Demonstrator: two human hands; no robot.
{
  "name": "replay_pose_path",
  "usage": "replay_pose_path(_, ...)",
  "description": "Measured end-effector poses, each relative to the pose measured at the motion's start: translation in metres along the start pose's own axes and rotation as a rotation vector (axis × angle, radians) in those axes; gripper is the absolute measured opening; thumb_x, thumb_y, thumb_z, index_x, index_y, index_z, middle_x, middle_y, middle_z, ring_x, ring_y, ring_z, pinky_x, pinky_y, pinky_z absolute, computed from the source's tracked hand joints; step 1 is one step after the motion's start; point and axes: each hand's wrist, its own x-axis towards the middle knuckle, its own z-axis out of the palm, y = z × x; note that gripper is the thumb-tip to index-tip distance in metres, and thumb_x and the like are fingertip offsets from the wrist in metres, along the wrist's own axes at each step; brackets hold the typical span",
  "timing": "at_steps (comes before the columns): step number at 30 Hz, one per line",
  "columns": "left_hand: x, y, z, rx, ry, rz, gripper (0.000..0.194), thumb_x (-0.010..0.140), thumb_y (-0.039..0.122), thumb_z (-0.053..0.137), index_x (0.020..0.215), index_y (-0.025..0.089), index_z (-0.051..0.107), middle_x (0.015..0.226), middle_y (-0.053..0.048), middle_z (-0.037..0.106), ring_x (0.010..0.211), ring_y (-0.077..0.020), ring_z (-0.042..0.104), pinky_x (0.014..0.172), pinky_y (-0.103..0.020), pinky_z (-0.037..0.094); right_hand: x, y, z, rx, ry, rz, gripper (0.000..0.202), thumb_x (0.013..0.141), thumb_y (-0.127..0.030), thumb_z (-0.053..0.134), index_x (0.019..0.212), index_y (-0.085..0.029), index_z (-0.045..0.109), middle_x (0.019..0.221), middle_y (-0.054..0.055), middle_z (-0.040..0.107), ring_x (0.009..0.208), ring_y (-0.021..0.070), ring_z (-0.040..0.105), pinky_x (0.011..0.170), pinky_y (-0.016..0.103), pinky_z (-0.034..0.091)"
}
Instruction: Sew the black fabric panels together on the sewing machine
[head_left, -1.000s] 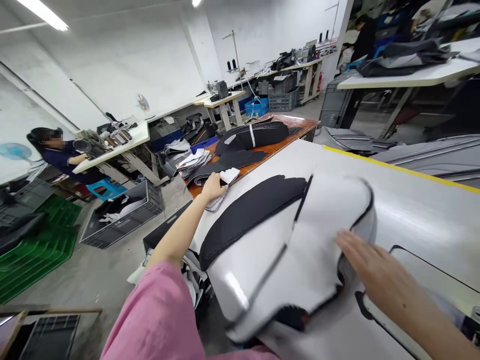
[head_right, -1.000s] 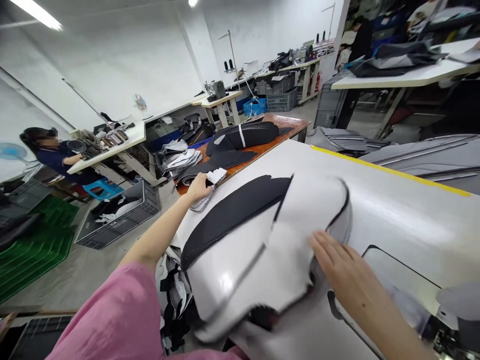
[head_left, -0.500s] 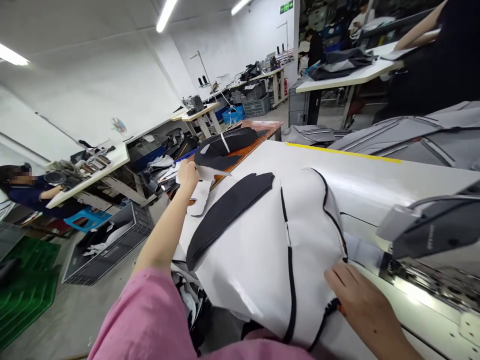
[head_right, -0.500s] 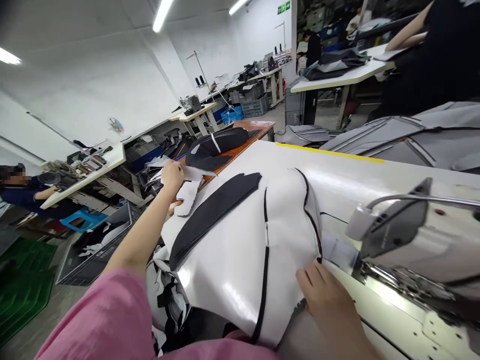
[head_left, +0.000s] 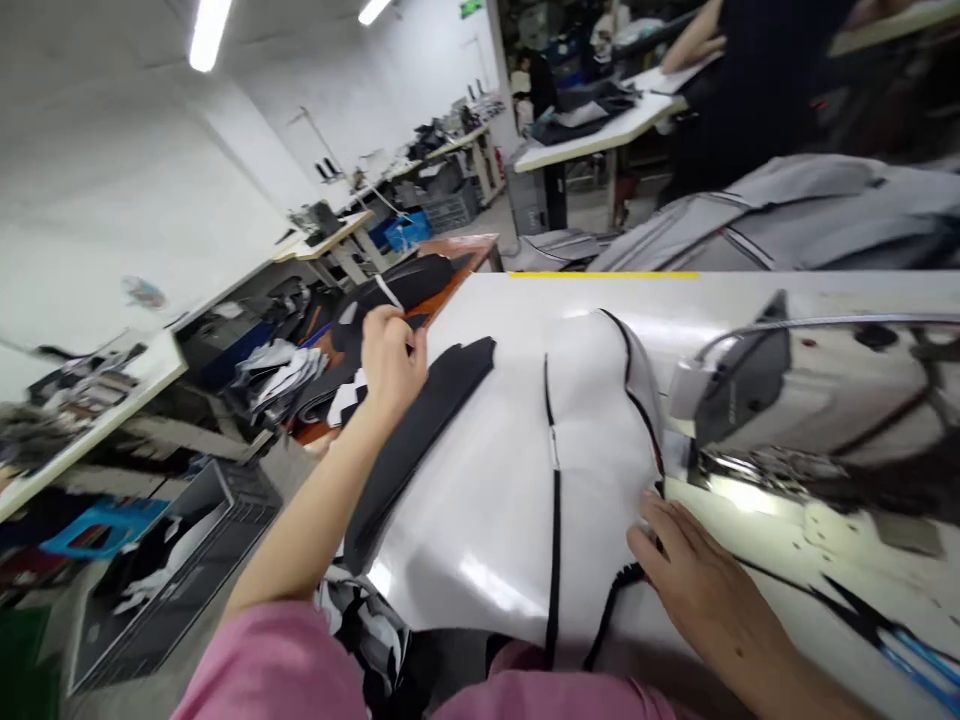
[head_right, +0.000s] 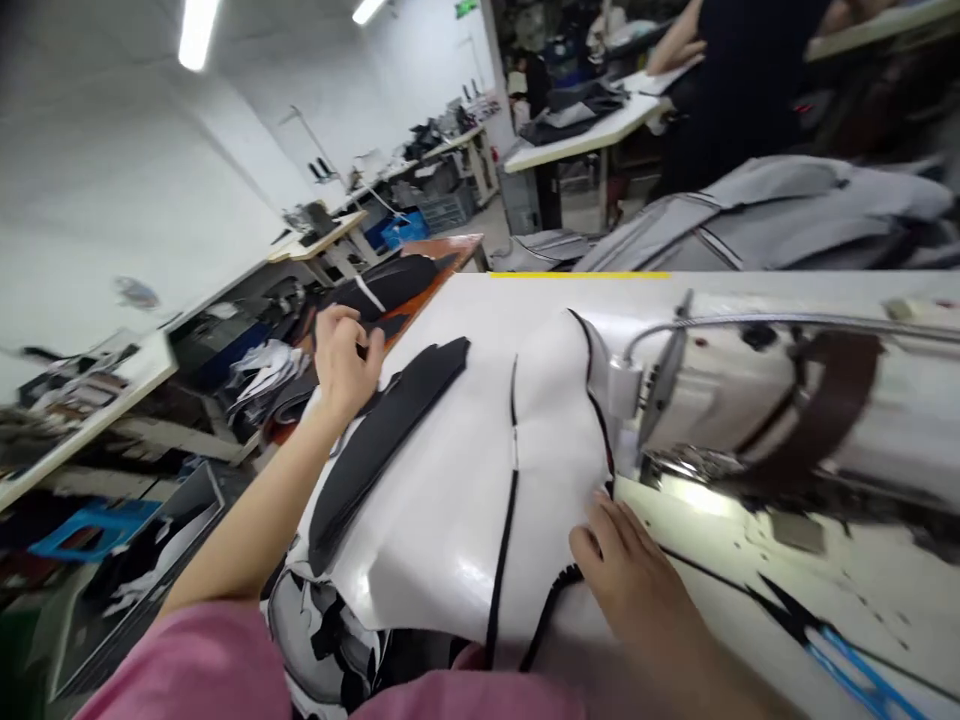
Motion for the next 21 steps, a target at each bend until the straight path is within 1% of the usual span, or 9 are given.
replay_pose_path(2,-0.029,0.071,0.008,-0.204,-0.156,0.203,0.008,0.085,0.021,0.046,0.077,0.019,0.046,0.105,-0.011,0.054,0.101,-0.0208,0.050,0.085,-0.032,0.042,0.000,-0.002,0.001,-0.073,-0.011,0.033,0.026,0.081,0.001,0.039,0.079,-0.013,0.060,0.094,0.012,0.061,0.111,0.0255,0.051,0.101,0.042,0.038)
replay_pose_path(4,-0.059,0.134,0.017,-0.372,-0.327,0.441,0.016,0.087,0.011,0.036,0.081,0.019,0.049,0.103,-0.008,0.058,0.097,-0.0178,0.053,0.081,-0.028,0.045,0.000,0.002,0.003,-0.147,-0.040,0.070,0.025,0.083,-0.001,0.040,0.088,-0.010,0.063,0.098,0.013,0.062,0.109,0.0251,0.053,0.103,0.043,0.036)
replay_pose_path(6,-0.081,0.182,0.027,-0.460,-0.490,0.632,0.022,0.086,0.007,0.033,0.087,0.019,0.051,0.106,-0.008,0.059,0.098,-0.0179,0.053,0.081,-0.029,0.046,-0.001,0.009,0.005,-0.214,-0.051,0.114,0.028,0.083,-0.002,0.040,0.098,-0.006,0.064,0.105,0.015,0.063,0.108,0.0250,0.053,0.102,0.043,0.036)
replay_pose_path(8,-0.092,0.217,0.038,-0.507,-0.624,0.702,0.019,0.086,0.010,0.038,0.095,0.019,0.052,0.105,-0.007,0.060,0.097,-0.0190,0.054,0.079,-0.030,0.047,-0.005,0.014,0.005,-0.262,-0.057,0.150,0.030,0.082,-0.001,0.041,0.104,-0.002,0.063,0.109,0.018,0.063,0.107,0.0256,0.054,0.100,0.043,0.037)
replay_pose_path(11,-0.093,0.248,0.055,-0.564,-0.712,0.539,0.017,0.086,0.025,0.047,0.100,0.018,0.052,0.100,-0.006,0.059,0.091,-0.0187,0.055,0.074,-0.029,0.049,-0.012,0.017,0.003,-0.284,-0.084,0.195,0.033,0.081,-0.001,0.044,0.109,0.000,0.062,0.114,0.020,0.062,0.105,0.0262,0.054,0.092,0.041,0.041)
replay_pose_path(13,-0.091,0.260,0.063,-0.550,-0.733,0.375,0.019,0.084,0.033,0.051,0.097,0.019,0.054,0.100,-0.006,0.058,0.089,-0.0185,0.057,0.072,-0.029,0.049,-0.016,0.019,0.000,-0.279,-0.099,0.218,0.035,0.080,-0.002,0.045,0.111,0.000,0.061,0.115,0.020,0.062,0.104,0.0264,0.053,0.089,0.041,0.042)
replay_pose_path(15,-0.090,0.269,0.069,-0.506,-0.754,0.267,0.020,0.082,0.035,0.054,0.094,0.019,0.056,0.097,-0.006,0.059,0.088,-0.0193,0.058,0.071,-0.029,0.049,-0.018,0.022,-0.002,-0.272,-0.106,0.239,0.036,0.080,-0.002,0.046,0.114,0.001,0.060,0.116,0.019,0.061,0.102,0.0263,0.053,0.088,0.041,0.042)
replay_pose_path(18,-0.089,0.281,0.075,-0.460,-0.767,0.206,0.022,0.081,0.030,0.053,0.099,0.019,0.059,0.092,-0.006,0.062,0.089,-0.0214,0.060,0.071,-0.030,0.049,-0.016,0.030,-0.003,-0.258,-0.106,0.270,0.037,0.081,-0.003,0.047,0.115,0.000,0.059,0.120,0.019,0.060,0.101,0.0253,0.052,0.086,0.039,0.042)
replay_pose_path(21,-0.086,0.286,0.077,-0.439,-0.791,0.228,0.027,0.079,0.023,0.052,0.104,0.020,0.060,0.090,-0.006,0.064,0.088,-0.0221,0.060,0.070,-0.031,0.049,-0.014,0.037,-0.003,-0.255,-0.098,0.290,0.035,0.080,-0.003,0.048,0.113,-0.002,0.061,0.121,0.017,0.059,0.103,0.0251,0.051,0.086,0.038,0.042)
